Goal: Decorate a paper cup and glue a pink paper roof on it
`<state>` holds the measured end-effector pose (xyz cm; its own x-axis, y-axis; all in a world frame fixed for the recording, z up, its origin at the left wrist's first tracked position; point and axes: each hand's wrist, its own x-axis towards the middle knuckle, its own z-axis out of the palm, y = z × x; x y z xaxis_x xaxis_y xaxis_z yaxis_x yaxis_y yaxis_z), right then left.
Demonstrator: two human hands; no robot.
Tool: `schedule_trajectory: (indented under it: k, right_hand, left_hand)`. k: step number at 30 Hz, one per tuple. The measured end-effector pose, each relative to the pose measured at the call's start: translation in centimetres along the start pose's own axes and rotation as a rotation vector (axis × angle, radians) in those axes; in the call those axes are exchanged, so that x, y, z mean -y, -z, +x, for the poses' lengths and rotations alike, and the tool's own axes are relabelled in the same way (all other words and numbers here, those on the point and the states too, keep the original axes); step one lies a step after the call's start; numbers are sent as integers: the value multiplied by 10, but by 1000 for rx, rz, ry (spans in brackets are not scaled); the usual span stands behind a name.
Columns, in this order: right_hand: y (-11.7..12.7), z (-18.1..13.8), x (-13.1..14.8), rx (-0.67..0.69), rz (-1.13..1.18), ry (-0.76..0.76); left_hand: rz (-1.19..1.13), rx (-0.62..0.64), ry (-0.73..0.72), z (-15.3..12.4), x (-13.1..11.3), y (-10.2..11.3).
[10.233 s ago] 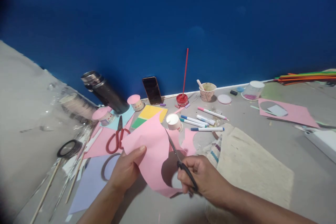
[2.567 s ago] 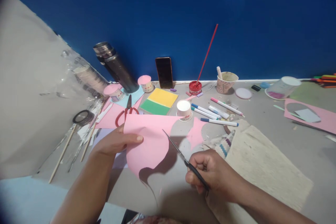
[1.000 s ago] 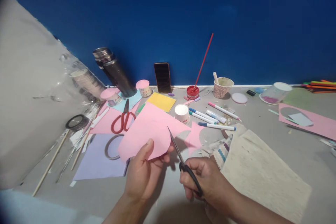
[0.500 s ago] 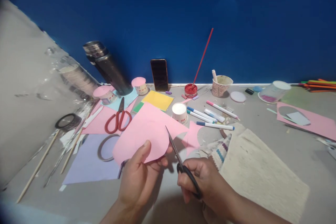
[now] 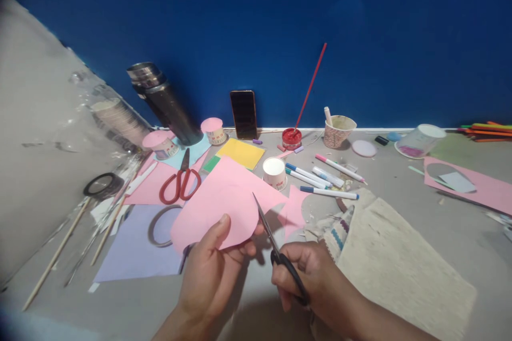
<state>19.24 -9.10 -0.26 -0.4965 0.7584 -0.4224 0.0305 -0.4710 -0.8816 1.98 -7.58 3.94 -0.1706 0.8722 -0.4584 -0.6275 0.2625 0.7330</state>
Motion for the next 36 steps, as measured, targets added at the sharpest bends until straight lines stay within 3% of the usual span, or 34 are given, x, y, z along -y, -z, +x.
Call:
schedule_trajectory:
  k: [20,36]
  right_hand:
    - [-1,0,-1,6,-6,-34]
    - [1,1,-4,6,-40,-58]
  left_hand:
    - [-33,23,11,0,-7,2]
    - [50,83,103,4,-15,11]
